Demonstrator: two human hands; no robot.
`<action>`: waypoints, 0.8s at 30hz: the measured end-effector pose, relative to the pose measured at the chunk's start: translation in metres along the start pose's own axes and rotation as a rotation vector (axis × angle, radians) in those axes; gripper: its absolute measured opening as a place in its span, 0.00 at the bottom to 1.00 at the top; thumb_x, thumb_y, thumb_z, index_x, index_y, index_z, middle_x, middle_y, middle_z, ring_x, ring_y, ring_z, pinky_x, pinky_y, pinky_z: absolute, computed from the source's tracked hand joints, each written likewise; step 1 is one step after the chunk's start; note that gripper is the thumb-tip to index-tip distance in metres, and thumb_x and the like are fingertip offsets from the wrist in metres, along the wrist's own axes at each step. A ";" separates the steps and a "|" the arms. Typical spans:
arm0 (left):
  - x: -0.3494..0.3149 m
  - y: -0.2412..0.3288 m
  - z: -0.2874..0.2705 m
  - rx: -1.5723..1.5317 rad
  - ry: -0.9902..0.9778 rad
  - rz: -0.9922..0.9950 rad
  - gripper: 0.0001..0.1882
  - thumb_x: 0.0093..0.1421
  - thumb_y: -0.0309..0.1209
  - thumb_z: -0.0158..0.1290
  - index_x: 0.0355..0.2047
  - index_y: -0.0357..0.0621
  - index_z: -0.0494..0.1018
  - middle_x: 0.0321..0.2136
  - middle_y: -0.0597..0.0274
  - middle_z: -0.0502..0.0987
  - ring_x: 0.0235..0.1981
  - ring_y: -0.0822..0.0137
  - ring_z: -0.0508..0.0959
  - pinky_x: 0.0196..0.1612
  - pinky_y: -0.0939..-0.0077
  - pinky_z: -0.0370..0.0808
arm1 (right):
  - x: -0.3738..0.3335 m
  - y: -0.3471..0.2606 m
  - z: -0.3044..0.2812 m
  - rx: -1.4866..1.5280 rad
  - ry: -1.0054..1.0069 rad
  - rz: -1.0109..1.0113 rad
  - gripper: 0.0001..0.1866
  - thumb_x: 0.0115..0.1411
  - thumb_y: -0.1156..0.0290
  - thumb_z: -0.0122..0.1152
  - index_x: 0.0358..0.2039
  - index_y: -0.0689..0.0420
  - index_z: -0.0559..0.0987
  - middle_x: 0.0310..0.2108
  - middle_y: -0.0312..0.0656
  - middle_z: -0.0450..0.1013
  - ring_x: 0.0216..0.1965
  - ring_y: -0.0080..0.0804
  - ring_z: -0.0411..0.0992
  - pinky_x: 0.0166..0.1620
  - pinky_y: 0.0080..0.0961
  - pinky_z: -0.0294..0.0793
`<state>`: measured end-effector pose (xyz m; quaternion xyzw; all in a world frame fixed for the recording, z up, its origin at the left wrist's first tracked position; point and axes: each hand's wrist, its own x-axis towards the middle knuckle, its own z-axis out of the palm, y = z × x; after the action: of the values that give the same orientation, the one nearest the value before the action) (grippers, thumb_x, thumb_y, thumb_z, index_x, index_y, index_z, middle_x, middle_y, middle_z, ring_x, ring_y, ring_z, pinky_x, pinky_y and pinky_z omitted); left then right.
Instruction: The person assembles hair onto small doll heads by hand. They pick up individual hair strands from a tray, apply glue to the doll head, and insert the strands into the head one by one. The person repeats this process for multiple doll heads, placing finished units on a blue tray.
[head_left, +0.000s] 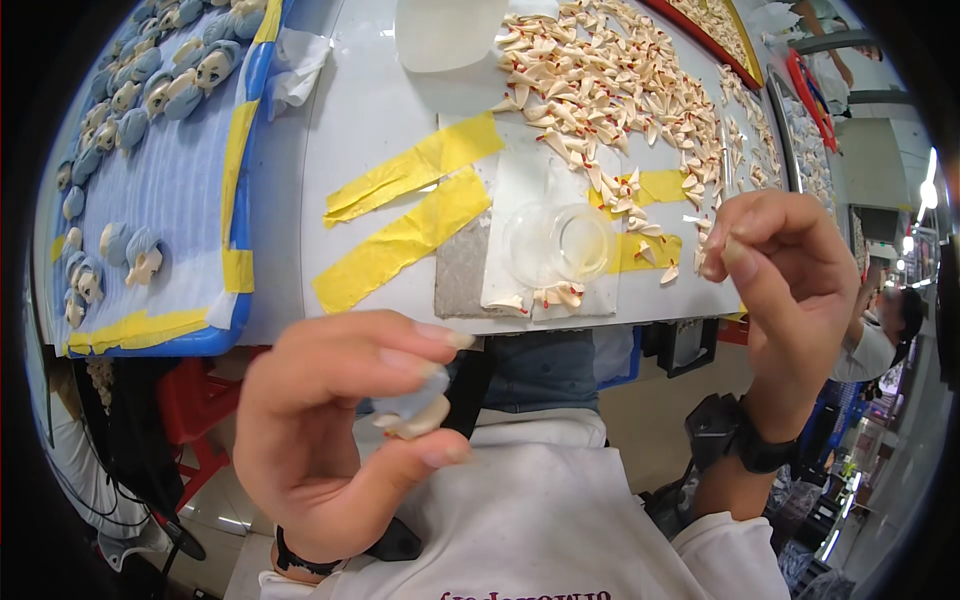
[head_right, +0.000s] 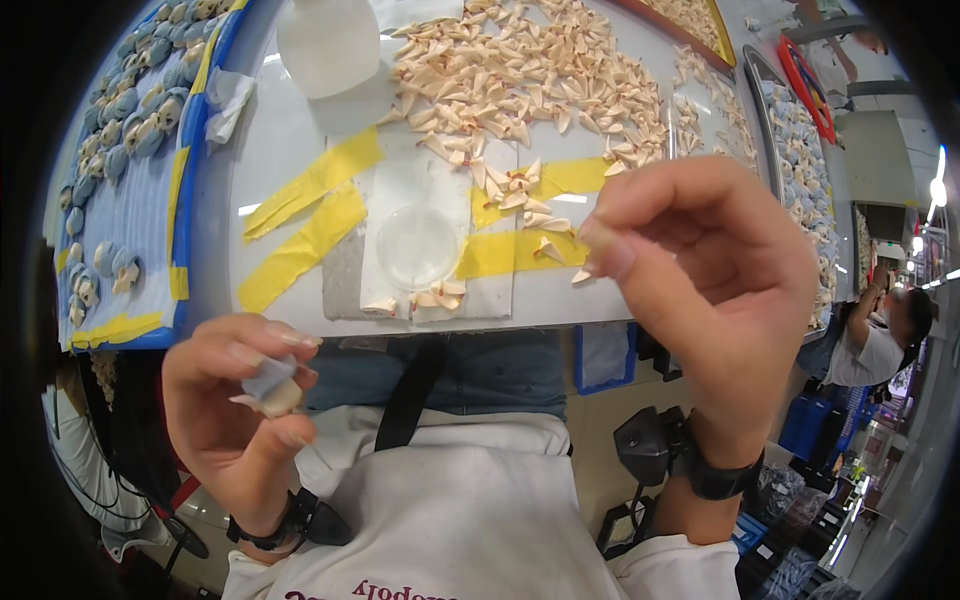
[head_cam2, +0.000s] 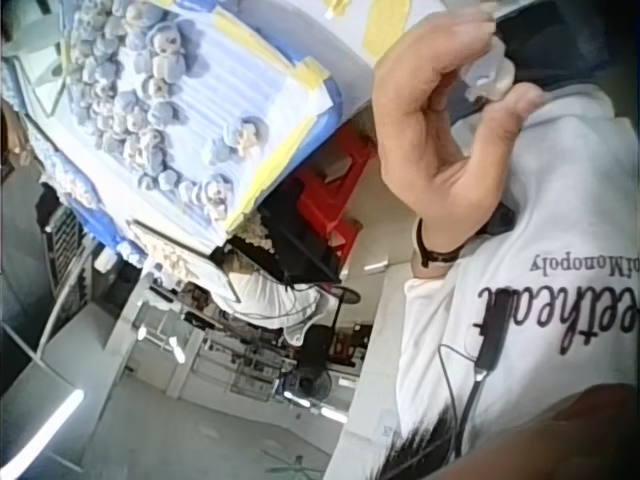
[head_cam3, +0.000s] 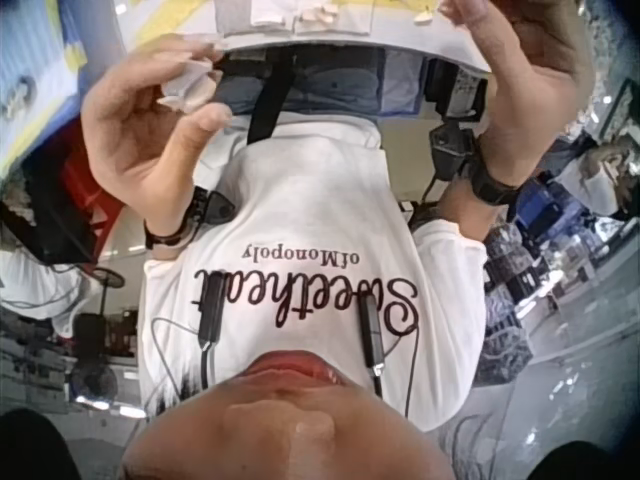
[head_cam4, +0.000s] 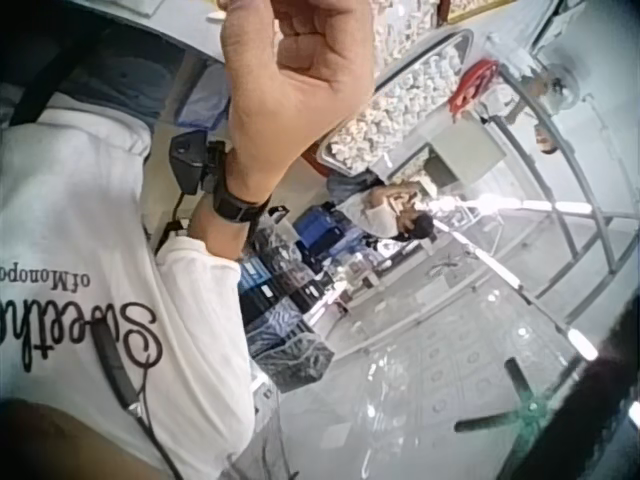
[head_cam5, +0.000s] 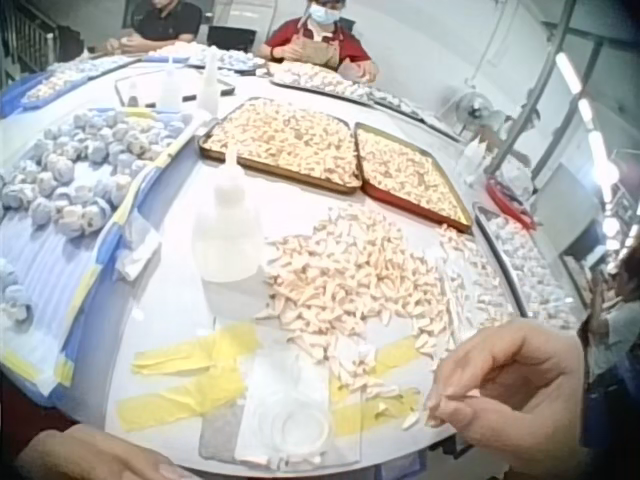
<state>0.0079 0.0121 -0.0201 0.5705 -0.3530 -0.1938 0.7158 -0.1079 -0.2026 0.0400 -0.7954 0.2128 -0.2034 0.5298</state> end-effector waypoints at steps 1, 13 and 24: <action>0.002 -0.002 -0.006 0.095 -0.091 0.068 0.22 0.44 0.26 0.61 0.36 0.39 0.62 0.35 0.54 0.66 0.34 0.64 0.72 0.33 0.81 0.72 | -0.003 0.004 0.002 0.052 -0.007 -0.016 0.07 0.49 0.79 0.56 0.29 0.61 0.68 0.28 0.44 0.67 0.26 0.24 0.65 0.31 0.17 0.66; -0.002 -0.006 0.001 -0.073 -0.082 0.047 0.17 0.45 0.34 0.62 0.29 0.40 0.67 0.37 0.50 0.66 0.33 0.61 0.74 0.32 0.77 0.74 | -0.003 0.002 0.012 0.011 0.075 -0.048 0.07 0.49 0.75 0.57 0.29 0.61 0.71 0.27 0.43 0.68 0.28 0.26 0.65 0.34 0.19 0.63; 0.003 -0.002 -0.003 -0.010 -0.112 -0.081 0.21 0.47 0.36 0.61 0.35 0.36 0.66 0.39 0.47 0.66 0.30 0.63 0.76 0.29 0.81 0.74 | 0.011 -0.001 0.030 -0.178 -0.011 -0.224 0.08 0.44 0.85 0.58 0.27 0.64 0.72 0.29 0.43 0.68 0.32 0.27 0.66 0.39 0.21 0.64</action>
<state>0.0119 0.0115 -0.0210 0.5690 -0.3682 -0.2560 0.6893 -0.0821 -0.1857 0.0317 -0.8591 0.1370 -0.2370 0.4324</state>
